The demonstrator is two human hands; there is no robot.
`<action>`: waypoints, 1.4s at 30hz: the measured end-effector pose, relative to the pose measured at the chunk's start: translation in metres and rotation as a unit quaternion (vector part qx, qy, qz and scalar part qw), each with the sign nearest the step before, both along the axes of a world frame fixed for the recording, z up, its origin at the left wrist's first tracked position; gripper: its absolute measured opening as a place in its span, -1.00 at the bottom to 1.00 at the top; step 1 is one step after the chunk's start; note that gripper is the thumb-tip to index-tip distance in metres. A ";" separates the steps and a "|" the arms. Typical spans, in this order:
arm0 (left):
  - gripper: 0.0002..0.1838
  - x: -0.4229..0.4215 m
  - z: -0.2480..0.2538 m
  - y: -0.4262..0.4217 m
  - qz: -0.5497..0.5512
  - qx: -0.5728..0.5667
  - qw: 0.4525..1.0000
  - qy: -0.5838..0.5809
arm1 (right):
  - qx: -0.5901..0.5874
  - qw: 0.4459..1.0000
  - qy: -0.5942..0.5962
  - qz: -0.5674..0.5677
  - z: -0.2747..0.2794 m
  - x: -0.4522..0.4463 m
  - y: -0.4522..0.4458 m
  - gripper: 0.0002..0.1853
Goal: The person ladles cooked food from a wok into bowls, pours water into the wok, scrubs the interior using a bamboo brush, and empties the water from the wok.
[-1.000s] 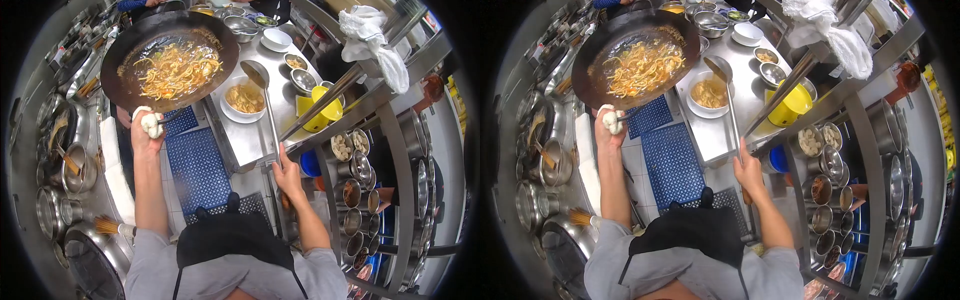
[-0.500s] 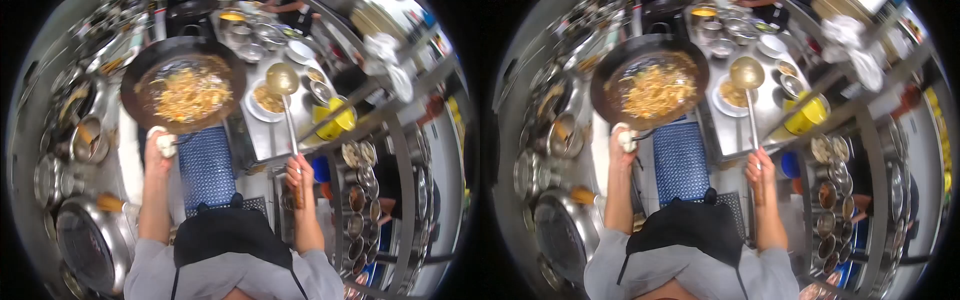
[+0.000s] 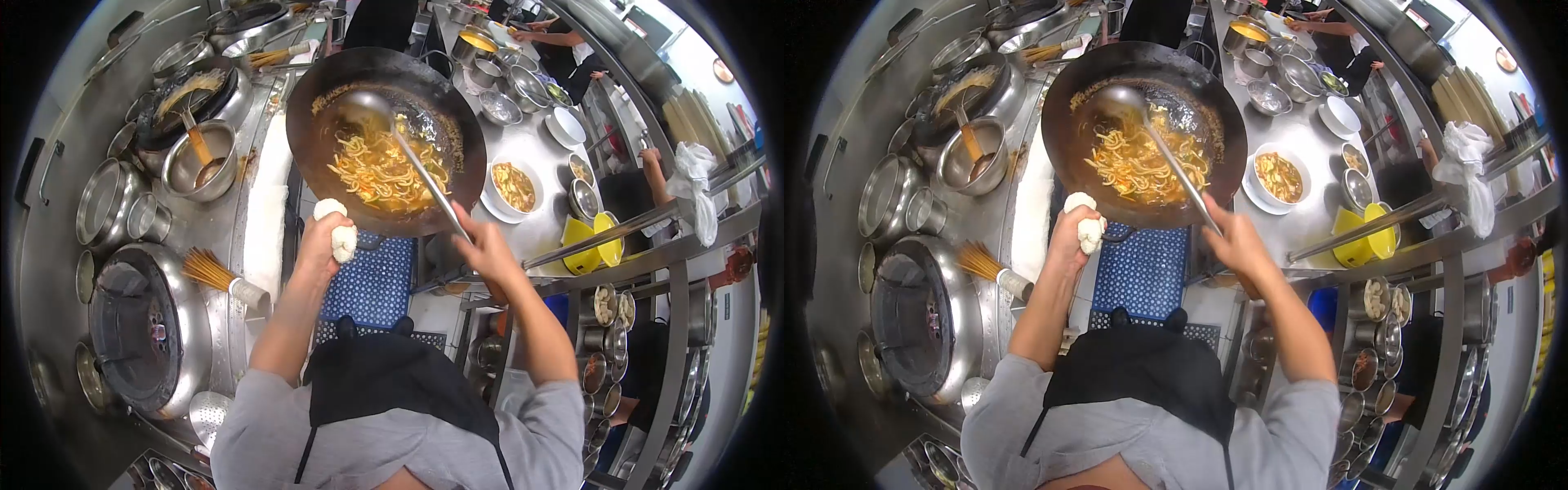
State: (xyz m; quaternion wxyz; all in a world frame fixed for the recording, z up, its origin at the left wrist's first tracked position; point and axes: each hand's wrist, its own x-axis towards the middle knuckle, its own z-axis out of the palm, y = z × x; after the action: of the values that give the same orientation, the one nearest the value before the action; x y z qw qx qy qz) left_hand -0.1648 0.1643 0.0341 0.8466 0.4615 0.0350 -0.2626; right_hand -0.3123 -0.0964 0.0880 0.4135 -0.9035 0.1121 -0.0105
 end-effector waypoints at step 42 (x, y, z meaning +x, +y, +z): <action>-0.87 0.001 -0.028 -0.006 0.062 -0.021 0.995 0.071 | 0.875 0.468 0.120 -0.035 0.027 -0.006 0.072 -0.61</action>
State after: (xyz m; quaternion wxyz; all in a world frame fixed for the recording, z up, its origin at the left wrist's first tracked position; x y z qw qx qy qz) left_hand -0.1640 0.1580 0.0057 0.8661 0.4208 0.1183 -0.2426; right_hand -0.3178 -0.0243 0.1148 0.9702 -0.0588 0.1428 0.1869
